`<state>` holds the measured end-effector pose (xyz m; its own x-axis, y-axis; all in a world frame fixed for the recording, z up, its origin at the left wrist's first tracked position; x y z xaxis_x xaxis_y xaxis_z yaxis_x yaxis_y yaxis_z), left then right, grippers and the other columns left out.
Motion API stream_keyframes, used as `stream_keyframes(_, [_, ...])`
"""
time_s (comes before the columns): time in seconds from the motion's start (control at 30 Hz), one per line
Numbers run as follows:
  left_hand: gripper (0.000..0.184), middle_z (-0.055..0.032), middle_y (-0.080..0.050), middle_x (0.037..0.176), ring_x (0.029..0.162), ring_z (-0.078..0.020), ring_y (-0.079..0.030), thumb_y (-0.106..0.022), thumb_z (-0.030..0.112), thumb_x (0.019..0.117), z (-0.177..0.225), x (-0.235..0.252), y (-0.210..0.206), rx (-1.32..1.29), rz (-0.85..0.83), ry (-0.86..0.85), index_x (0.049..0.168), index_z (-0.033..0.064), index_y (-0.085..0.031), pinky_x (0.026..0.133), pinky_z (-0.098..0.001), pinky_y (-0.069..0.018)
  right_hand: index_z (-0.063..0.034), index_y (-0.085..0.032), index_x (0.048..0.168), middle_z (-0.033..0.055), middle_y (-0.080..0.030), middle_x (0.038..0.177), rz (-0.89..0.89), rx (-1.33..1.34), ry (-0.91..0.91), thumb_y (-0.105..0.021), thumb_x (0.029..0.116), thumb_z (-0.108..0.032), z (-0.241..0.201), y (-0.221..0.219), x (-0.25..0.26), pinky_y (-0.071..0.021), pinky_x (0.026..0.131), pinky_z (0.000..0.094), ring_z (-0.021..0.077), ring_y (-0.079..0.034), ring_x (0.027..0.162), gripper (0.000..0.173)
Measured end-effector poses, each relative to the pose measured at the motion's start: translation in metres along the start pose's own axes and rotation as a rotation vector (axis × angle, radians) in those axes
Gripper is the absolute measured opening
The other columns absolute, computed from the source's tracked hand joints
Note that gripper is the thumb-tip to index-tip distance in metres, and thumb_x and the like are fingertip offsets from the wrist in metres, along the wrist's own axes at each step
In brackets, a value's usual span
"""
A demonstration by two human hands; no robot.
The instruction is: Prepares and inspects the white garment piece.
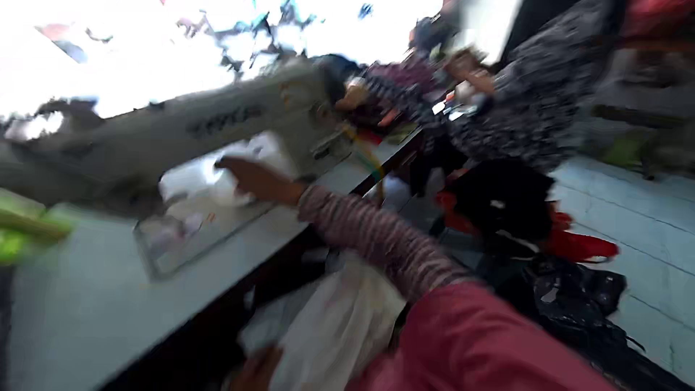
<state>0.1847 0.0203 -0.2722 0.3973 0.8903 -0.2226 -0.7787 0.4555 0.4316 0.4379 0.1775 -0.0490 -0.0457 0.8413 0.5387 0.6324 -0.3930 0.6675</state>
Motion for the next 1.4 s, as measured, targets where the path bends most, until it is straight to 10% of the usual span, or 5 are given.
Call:
stream_keyframes(0.27, [0.014, -0.0007, -0.069, 0.087, 0.079, -0.0043, -0.064, -0.063, 0.015, 0.0999, -0.026, 0.008, 0.006, -0.192, 0.032, 0.162, 0.1, 0.003, -0.071, 0.076, -0.0265, -0.0547, -0.0002, -0.072, 0.101, 0.0144, -0.068, 0.111, -0.113, 0.271, 0.18, -0.057, 0.1011, -0.009, -0.083, -0.027, -0.104, -0.0514, 0.097, 0.0324, 0.02, -0.064, 0.109, 0.018])
stream_keyframes(0.47, [0.011, 0.0018, -0.066, 0.082, 0.074, -0.0025, -0.06, -0.063, 0.012, 0.0997, -0.036, 0.009, 0.001, -0.201, 0.01, 0.157, 0.099, 0.0036, -0.07, 0.072, -0.0238, -0.052, 0.0035, -0.073, 0.1, 0.0144, -0.069, 0.097, -0.529, 0.702, 0.014, -0.06, 0.0944, 0.005, -0.076, -0.157, -0.241, -0.0597, 0.075, 0.0311, 0.0174, -0.068, 0.081, 0.014])
stream_keyframes(1.4, [0.005, -0.0017, -0.071, 0.084, 0.074, -0.0054, -0.066, -0.066, 0.004, 0.0958, -0.059, 0.0, -0.017, -0.335, -0.08, 0.373, 0.098, 0.002, -0.069, 0.071, -0.0236, -0.0567, -0.0012, -0.075, 0.095, 0.0132, -0.064, 0.093, -0.429, 0.451, -0.001, -0.064, 0.0926, 0.002, -0.034, -0.17, -0.265, -0.0569, 0.078, 0.0362, 0.0235, -0.065, 0.087, 0.012])
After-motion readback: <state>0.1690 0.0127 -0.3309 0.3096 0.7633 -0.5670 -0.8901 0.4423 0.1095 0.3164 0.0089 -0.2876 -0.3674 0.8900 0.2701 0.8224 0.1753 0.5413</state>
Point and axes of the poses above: each hand's wrist, its own x-axis towards the middle knuckle, its own y-axis out of the back of the hand, z = x × y, the point moved 10 cm from there along x, towards the middle knuckle
